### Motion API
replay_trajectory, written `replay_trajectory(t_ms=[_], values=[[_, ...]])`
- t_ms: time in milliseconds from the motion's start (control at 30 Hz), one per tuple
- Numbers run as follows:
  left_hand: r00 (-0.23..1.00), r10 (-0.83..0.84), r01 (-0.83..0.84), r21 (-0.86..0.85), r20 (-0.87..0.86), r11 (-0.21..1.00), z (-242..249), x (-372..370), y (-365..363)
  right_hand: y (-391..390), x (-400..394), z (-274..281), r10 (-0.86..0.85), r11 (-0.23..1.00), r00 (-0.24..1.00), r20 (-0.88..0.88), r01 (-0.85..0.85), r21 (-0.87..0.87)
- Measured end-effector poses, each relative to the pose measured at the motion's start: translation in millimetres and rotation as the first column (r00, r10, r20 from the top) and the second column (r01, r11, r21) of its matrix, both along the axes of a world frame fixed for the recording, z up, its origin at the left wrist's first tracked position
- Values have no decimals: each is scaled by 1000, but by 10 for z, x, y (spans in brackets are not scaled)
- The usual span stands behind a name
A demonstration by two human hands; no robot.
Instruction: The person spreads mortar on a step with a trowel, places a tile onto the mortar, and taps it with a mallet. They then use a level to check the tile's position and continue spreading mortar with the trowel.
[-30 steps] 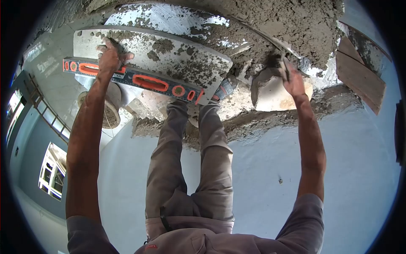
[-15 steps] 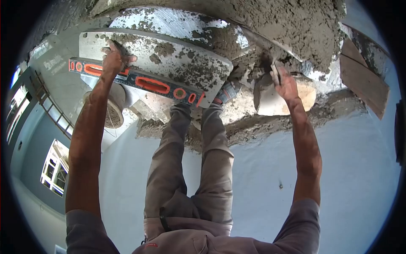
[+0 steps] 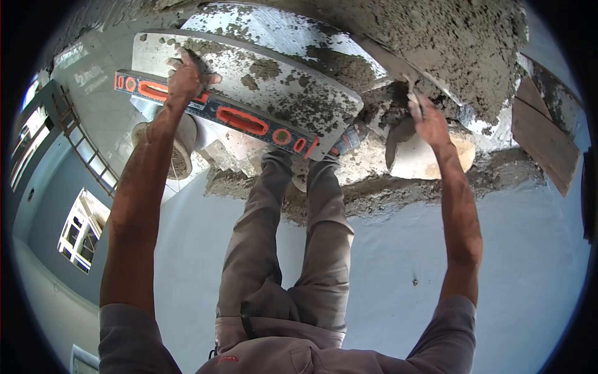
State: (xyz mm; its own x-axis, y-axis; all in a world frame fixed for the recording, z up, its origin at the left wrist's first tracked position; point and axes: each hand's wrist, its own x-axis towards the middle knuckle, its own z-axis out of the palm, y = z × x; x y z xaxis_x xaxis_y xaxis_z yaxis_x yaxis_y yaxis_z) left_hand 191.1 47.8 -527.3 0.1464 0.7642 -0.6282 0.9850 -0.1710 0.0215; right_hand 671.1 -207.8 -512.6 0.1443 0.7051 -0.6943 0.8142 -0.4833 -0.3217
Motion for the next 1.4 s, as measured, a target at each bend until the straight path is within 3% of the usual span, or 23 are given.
replay_trajectory(t_ms=[33, 100, 167, 233, 300, 367, 400, 500, 567, 633, 700, 767, 833, 867, 933, 967, 1033, 1100, 1167, 1200, 1233, 1300, 1400], values=[[1000, 7, -7, 3, -8, 1000, 35, 49, 2, -22, 21, -3, 6, 994, 997, -81, 3, 112], [993, -23, 19, -35, -116, 999, 94, 109, 10, -15, -89, 14, -34, 993, 989, -147, 49, 104], [998, 0, -1, -20, -65, 1000, 44, 66, -3, 116, -316, 44, -77, 991, 977, -201, 98, 96], [989, -11, 6, -29, -149, 1000, 73, 128, 4, 341, -598, -32, 18, 987, 994, -109, -35, -159], [988, -21, 15, -38, -155, 999, 90, 132, -7, 599, -590, -166, -2, 935, 994, -108, -36, -353], [989, -34, 31, -17, -147, 999, 83, 129, -3, 832, -517, -115, 153, 908, 970, -188, -213, -361], [989, -30, 28, -12, -145, 1000, 92, 134, -1, 874, -502, -129, 220, 899, 964, -147, -259, -355], [998, 33, -35, -41, -60, 999, 90, 128, 2, 895, -481, -51, 240, 923, 954, -177, -281, -264], [986, -53, 51, -14, -156, 999, 49, 95, -7, 913, -475, 61, 260, 903, 958, -125, -287, -319], [994, -27, 28, -1, -106, 1000, 82, 97, -34, 774, -303, 61, -14, 975, 985, -172, -25, -220], [995, 35, -37, -13, -95, 999, 120, 164, -22, 779, -134, 103, 30, 991, 988, -154, -50, -124], [992, 62, -64, -17, -109, 998, 166, 201, -9, 1008, -228, 715, 2, 858, 998, -59, -32, -512], [991, 69, -74, -42, -117, 996, 155, 196, -6, 952, -218, 1094, -163, 848, 968, -192, 38, -529], [992, 73, -76, -22, -105, 997, 120, 178, -14, 937, -182, 1264, -154, 849, 970, -188, 33, -527], [990, 82, -86, -37, -112, 996, 186, 225, -17, 939, -68, 1568, -295, 849, 851, -435, 25, -528], [989, 81, -89, -54, -125, 995, 214, 244, 0, 967, -18, 1717, -289, 853, 853, -434, 23, -522], [989, 70, -77, -48, -129, 996, 205, 240, 16, 1012, 63, 1985, -617, 779, 575, -538, 349, -521], [989, 61, -69, -53, -135, 996, 200, 235, -25, 1052, 130, 2131, -544, 839, 580, -606, 356, -412], [990, 68, -74, -45, -122, 996, 217, 244, -3, 947, -22, 2026, -342, 936, 758, -555, 221, -276], [993, 42, -45, -26, -114, 999, 135, 188, -9, 869, -209, 1858, -68, 997, 905, -421, 50, -54], [992, 47, -50, -22, -119, 999, 117, 163, -20, 784, -384, 1628, 193, 977, 958, -213, -168, 134], [996, 51, -52, -10, -73, 999, 103, 158, -23, 652, -613, 1011, 395, 897, 910, 125, -411, 162], [995, 43, -46, -23, -95, 999, 201, 204, -35, 970, -1047, 451, 349, 858, 898, 268, -421, 294]])
